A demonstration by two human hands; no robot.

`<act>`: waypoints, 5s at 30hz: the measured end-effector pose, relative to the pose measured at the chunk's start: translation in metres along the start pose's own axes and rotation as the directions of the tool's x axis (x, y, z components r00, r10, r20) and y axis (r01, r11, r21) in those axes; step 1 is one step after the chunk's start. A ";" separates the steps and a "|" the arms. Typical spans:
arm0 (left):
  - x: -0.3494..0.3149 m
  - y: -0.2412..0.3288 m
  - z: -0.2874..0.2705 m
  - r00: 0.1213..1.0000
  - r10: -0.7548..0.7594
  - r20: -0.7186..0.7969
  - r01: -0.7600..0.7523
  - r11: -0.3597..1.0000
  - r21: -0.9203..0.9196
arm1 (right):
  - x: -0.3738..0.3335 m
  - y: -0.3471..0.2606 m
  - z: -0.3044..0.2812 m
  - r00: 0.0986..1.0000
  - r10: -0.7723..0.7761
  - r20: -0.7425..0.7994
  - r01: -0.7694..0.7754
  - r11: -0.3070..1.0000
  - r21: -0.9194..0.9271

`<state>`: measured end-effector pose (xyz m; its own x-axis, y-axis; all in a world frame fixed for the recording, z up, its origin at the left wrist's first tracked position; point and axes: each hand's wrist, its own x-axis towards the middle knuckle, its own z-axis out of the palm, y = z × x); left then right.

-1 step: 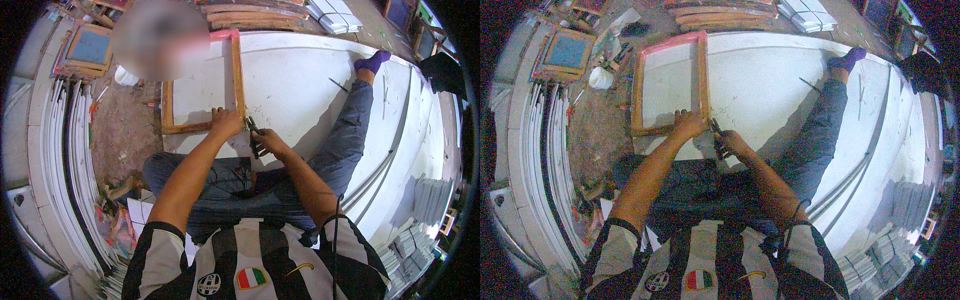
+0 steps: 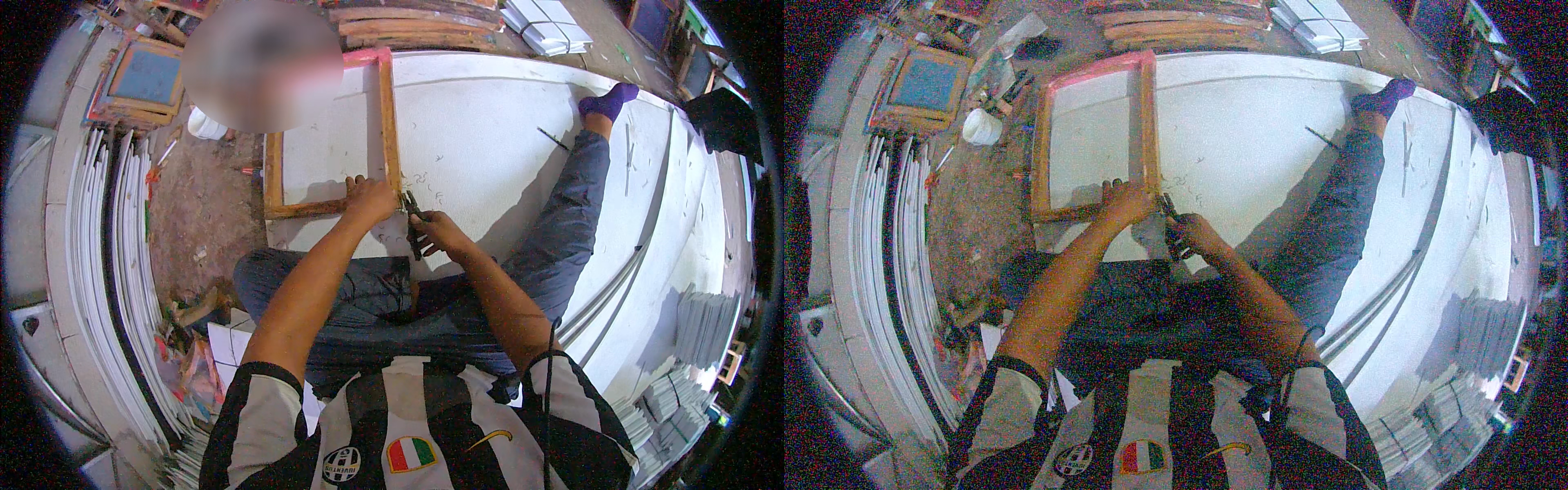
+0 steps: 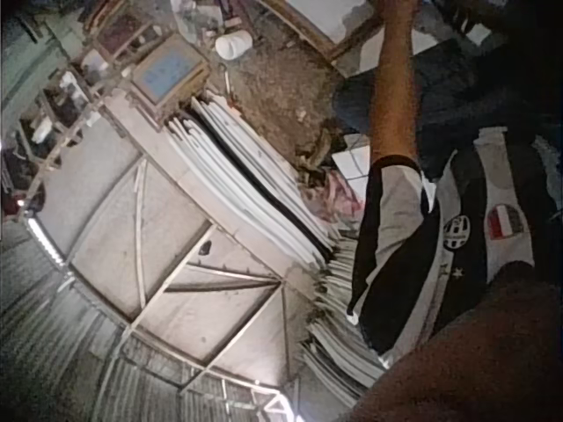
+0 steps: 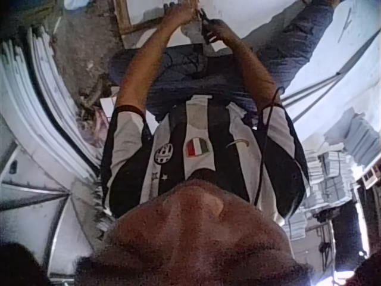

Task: The person sits on the floor and uses pliers to trim the edges of a wooden frame that has a white mesh screen attached. The person holds the frame steady with one hand while using the pliers to cut or remove material along the frame's perimeter.

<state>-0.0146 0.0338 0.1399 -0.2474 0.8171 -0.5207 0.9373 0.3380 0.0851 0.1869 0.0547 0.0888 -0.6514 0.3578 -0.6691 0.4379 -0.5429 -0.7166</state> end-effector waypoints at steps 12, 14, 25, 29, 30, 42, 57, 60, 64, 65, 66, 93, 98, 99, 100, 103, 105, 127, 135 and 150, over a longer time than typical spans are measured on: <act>-0.024 -0.084 0.027 0.944 0.071 -0.322 -0.192 0.912 -0.363 | 0.005 -0.006 0.023 0.992 -0.026 0.127 0.024 1.000 0.019; -0.026 -0.096 0.038 0.962 0.106 -0.252 -0.198 0.906 -0.375 | 0.006 -0.010 0.024 0.988 -0.022 0.151 0.019 1.000 0.020; -0.037 -0.096 0.050 0.906 0.139 -0.401 -0.272 0.914 -0.300 | 0.030 -0.002 0.020 0.988 0.043 0.145 -0.087 0.947 0.311; -0.033 -0.093 0.053 0.866 0.194 -0.461 -0.321 0.922 -0.215 | 0.029 0.009 0.019 0.975 0.016 0.220 -0.116 0.886 0.449; -0.035 -0.094 0.055 0.858 0.199 -0.473 -0.320 0.928 -0.191 | 0.016 -0.008 0.035 0.978 0.041 0.206 -0.137 0.869 0.476; -0.026 -0.092 0.056 0.868 0.213 -0.449 -0.304 0.942 -0.141 | 0.045 0.034 0.045 0.838 -0.486 -0.249 0.167 0.662 -0.731; -0.029 -0.093 0.054 0.868 0.196 -0.457 -0.286 0.948 -0.138 | 0.007 0.011 0.048 0.994 0.006 0.112 -0.014 0.997 0.074; -0.026 -0.095 0.056 0.870 0.219 -0.441 -0.304 0.944 -0.131 | 0.009 0.011 0.053 0.989 -0.011 0.146 -0.019 0.979 0.203; -0.025 -0.096 0.061 0.853 0.204 -0.480 -0.297 0.947 -0.125 | 0.019 0.019 0.054 0.987 0.012 0.159 -0.064 0.943 0.326; -0.025 -0.096 0.062 0.859 0.192 -0.474 -0.287 0.948 -0.136 | 0.019 0.017 0.057 0.987 0.030 0.159 -0.088 0.924 0.371; -0.026 -0.095 0.062 0.864 0.183 -0.468 -0.279 0.949 -0.145 | 0.019 0.018 0.058 0.986 0.035 0.165 -0.100 0.908 0.407; -0.027 -0.096 0.061 0.851 0.168 -0.498 -0.303 0.931 -0.203 | 0.003 0.004 0.058 0.883 -0.415 -0.219 -0.021 0.432 -0.902; -0.027 -0.089 0.059 0.847 0.140 -0.514 -0.296 0.925 -0.236 | 0.011 0.018 0.040 0.856 -0.505 -0.110 0.012 0.232 -0.973; -0.029 -0.088 0.058 0.857 0.122 -0.500 -0.283 0.923 -0.260 | 0.010 0.015 0.039 0.852 -0.518 -0.075 0.023 0.180 -0.983; -0.030 -0.089 0.059 0.855 0.125 -0.503 -0.282 0.926 -0.249 | 0.010 0.011 0.037 0.848 -0.529 -0.040 0.033 0.128 -0.991; -0.030 -0.091 0.061 0.844 0.134 -0.520 -0.278 0.937 -0.210 | 0.009 -0.003 0.026 0.847 -0.530 0.043 0.082 0.051 -0.995; -0.028 -0.090 0.065 0.831 0.138 -0.539 -0.271 0.946 -0.176 | 0.012 -0.001 0.025 0.869 -0.494 0.009 0.125 0.203 -0.971; -0.014 -0.087 0.077 0.829 0.155 -0.537 -0.296 0.937 -0.186 | 0.046 0.040 0.044 0.990 0.023 0.140 -0.092 0.858 0.505; -0.020 -0.085 0.068 0.839 0.150 -0.523 -0.264 0.953 -0.150 | 0.011 0.010 0.060 0.856 -0.415 -0.309 -0.041 0.539 -0.841; -0.012 -0.087 0.073 0.862 0.168 -0.478 -0.263 0.955 -0.138 | 0.023 -0.001 0.045 0.993 -0.006 0.121 -0.036 0.939 0.341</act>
<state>-0.0754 -0.0393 0.0767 -0.1728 0.9845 -0.0286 0.9261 0.1723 0.3358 0.1436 0.0299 0.0827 -0.7242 0.2665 -0.6360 0.2234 -0.7819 -0.5820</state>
